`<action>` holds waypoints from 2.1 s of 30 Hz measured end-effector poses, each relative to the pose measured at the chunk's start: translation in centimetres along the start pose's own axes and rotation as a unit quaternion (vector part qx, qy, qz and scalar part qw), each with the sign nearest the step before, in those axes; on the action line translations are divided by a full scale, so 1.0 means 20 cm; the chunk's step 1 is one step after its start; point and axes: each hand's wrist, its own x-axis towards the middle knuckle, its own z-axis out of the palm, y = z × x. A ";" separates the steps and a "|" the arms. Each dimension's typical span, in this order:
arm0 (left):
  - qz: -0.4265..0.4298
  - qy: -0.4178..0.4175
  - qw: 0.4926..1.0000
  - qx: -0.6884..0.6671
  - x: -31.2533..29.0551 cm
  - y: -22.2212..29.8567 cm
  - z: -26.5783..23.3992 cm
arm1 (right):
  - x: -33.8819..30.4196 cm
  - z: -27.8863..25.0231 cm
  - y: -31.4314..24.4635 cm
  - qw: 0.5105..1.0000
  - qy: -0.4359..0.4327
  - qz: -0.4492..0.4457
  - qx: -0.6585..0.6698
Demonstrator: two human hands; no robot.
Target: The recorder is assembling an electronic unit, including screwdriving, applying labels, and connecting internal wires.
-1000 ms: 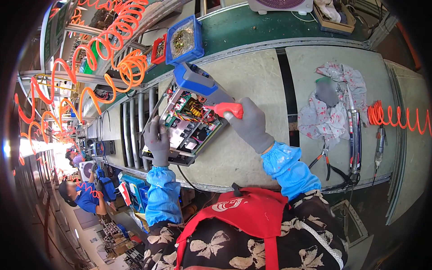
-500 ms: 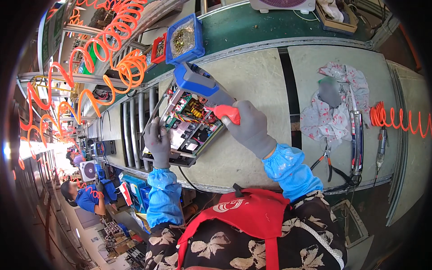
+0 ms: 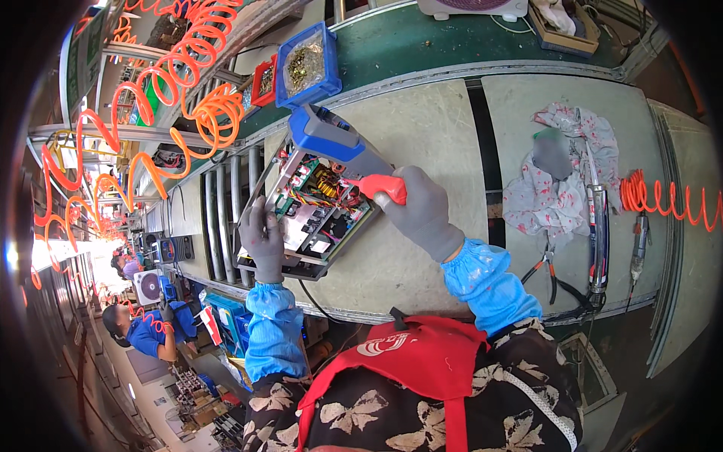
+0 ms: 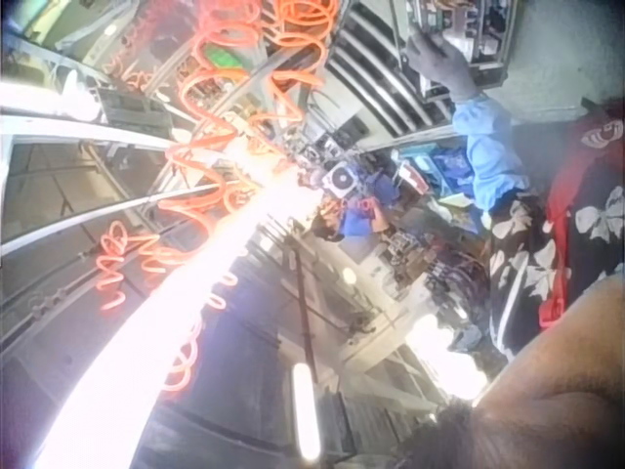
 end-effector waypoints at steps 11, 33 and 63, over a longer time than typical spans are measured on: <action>0.011 -0.002 1.000 0.000 0.01 0.01 -0.01 | 0.01 0.01 -0.03 0.998 0.016 -0.059 -0.024; -0.017 0.006 0.999 -0.030 0.04 -0.02 0.01 | 0.00 0.00 0.02 0.994 -0.032 0.093 0.046; -0.075 -0.031 0.995 -0.053 0.12 -0.22 0.09 | -0.38 -0.41 -0.08 0.921 0.008 0.310 0.234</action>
